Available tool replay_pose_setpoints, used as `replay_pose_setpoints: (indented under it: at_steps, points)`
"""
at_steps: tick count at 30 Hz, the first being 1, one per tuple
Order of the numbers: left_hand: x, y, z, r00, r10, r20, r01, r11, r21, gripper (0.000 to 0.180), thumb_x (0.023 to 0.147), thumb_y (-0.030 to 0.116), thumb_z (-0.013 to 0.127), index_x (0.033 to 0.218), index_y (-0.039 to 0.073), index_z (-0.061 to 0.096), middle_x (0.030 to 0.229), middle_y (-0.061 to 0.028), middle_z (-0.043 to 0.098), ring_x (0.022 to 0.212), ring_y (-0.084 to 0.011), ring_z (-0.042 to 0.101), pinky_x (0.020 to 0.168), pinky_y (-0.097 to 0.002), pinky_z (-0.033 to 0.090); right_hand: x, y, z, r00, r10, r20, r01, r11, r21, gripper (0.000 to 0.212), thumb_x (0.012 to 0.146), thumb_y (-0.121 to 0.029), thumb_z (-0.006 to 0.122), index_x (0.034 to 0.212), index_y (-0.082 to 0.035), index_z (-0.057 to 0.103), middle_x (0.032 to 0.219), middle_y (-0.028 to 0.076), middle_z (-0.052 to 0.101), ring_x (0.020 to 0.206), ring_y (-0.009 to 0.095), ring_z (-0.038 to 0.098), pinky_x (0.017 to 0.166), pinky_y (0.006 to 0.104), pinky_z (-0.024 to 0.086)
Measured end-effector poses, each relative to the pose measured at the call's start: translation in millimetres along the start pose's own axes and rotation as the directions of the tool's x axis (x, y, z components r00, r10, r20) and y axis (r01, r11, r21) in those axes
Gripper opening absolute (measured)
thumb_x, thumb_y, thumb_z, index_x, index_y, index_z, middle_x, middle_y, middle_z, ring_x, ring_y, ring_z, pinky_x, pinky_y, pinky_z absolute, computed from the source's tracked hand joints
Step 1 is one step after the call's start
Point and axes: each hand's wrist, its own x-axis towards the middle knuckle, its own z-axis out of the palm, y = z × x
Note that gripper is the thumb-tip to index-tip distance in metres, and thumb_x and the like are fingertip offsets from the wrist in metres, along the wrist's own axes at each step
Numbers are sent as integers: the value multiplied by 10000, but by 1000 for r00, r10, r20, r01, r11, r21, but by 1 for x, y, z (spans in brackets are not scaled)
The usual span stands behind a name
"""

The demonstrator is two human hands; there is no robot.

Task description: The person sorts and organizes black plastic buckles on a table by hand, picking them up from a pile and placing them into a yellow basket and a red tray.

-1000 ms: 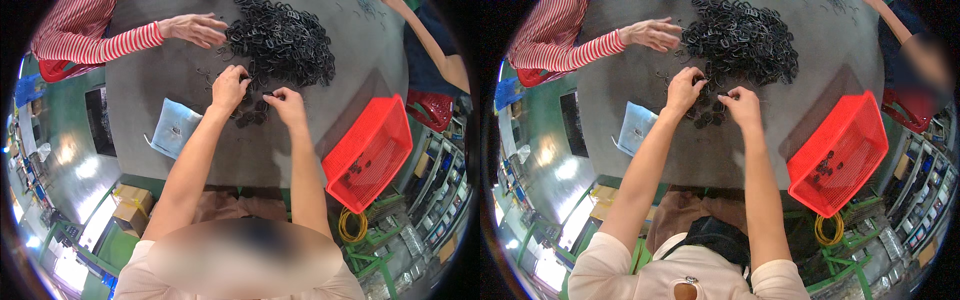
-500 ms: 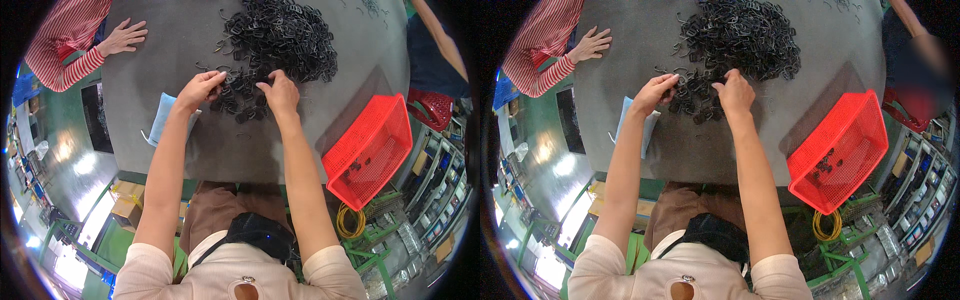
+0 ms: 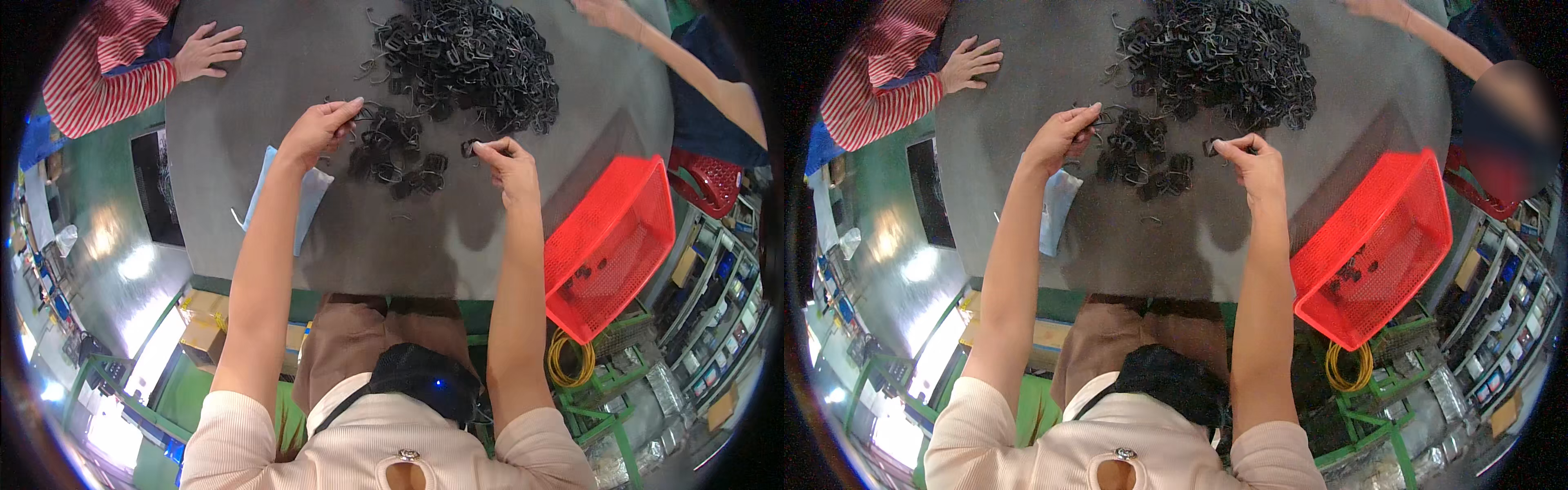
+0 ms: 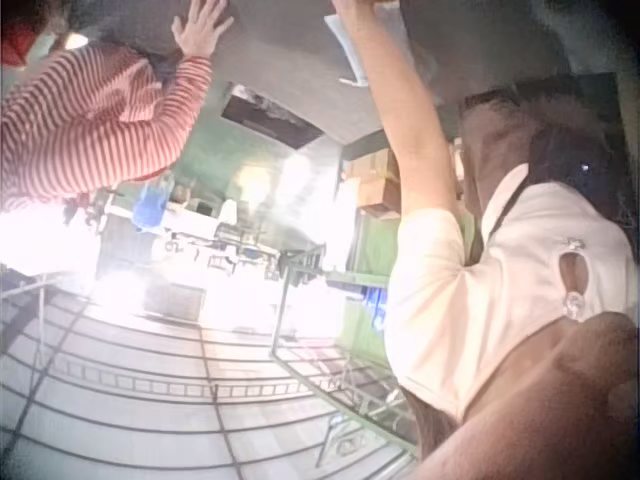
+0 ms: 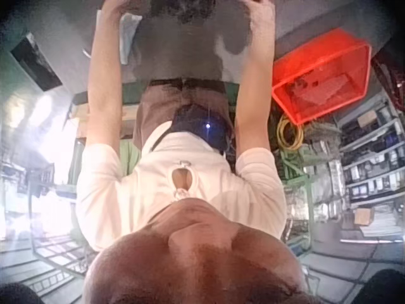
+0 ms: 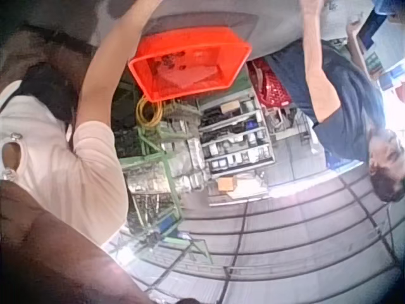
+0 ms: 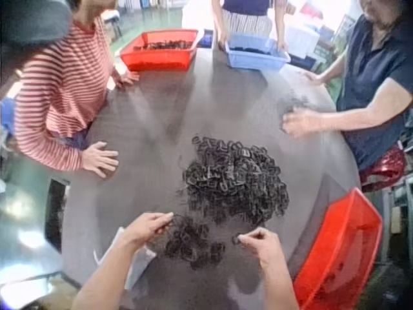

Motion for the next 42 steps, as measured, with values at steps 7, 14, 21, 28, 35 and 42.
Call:
replay_pose_setpoints:
  at_steps: [7, 14, 21, 28, 35, 42]
  points:
    - [4, -7, -13, 975, 181, -131, -137, 946, 293, 359, 819, 372, 598, 644, 60, 572, 575, 38, 474, 511, -47, 371, 482, -223, 285, -17, -4, -6, 974, 196, 115, -216, 955, 205, 164, 673, -116, 747, 683, -51, 597, 589, -33, 504, 465, 40, 368, 424, 206, 254]
    - [-4, -14, -24, 974, 164, -158, -70, 876, 477, 370, 817, 378, 593, 631, 58, 572, 566, 38, 452, 530, -56, 372, 485, -233, 287, -25, 13, -22, 929, 229, 292, -329, 871, 364, 171, 693, -121, 741, 694, -72, 577, 559, -57, 442, 453, 20, 336, 408, 194, 218]
    - [-35, 12, -7, 996, 87, -2, -86, 981, -177, 231, 797, 283, 623, 748, 60, 585, 646, 7, 531, 558, -91, 448, 487, -229, 345, -31, 28, -17, 986, 137, 90, -141, 989, 37, 155, 715, -82, 703, 714, -86, 549, 597, -47, 460, 536, 41, 432, 453, 171, 298]
    - [-23, -20, 9, 954, 265, -143, -274, 960, -51, 179, 746, 185, 669, 826, 36, 608, 684, -16, 574, 597, -124, 527, 548, -247, 419, -39, 4, -1, 935, 111, 336, -295, 769, 567, 150, 736, -134, 680, 750, -54, 554, 614, -8, 526, 570, 86, 565, 456, 198, 367]
    - [-20, -32, 43, 803, 552, -226, -408, 785, 467, 182, 725, 150, 685, 818, 1, 636, 649, -50, 570, 593, -104, 502, 581, -251, 405, -40, -3, 52, 996, 31, 79, 0, 932, -364, 255, 718, -252, 688, 840, -31, 654, 741, 100, 661, 619, 213, 634, 601, 337, 489]
    - [-10, -40, 15, 797, 562, -221, -307, 693, 653, 171, 758, 184, 654, 796, 17, 641, 632, -22, 574, 612, -60, 492, 575, -228, 405, -36, 0, 16, 971, 71, 230, -97, 990, 104, 207, 693, -155, 727, 748, 14, 620, 620, 30, 584, 541, 86, 568, 482, 225, 424]
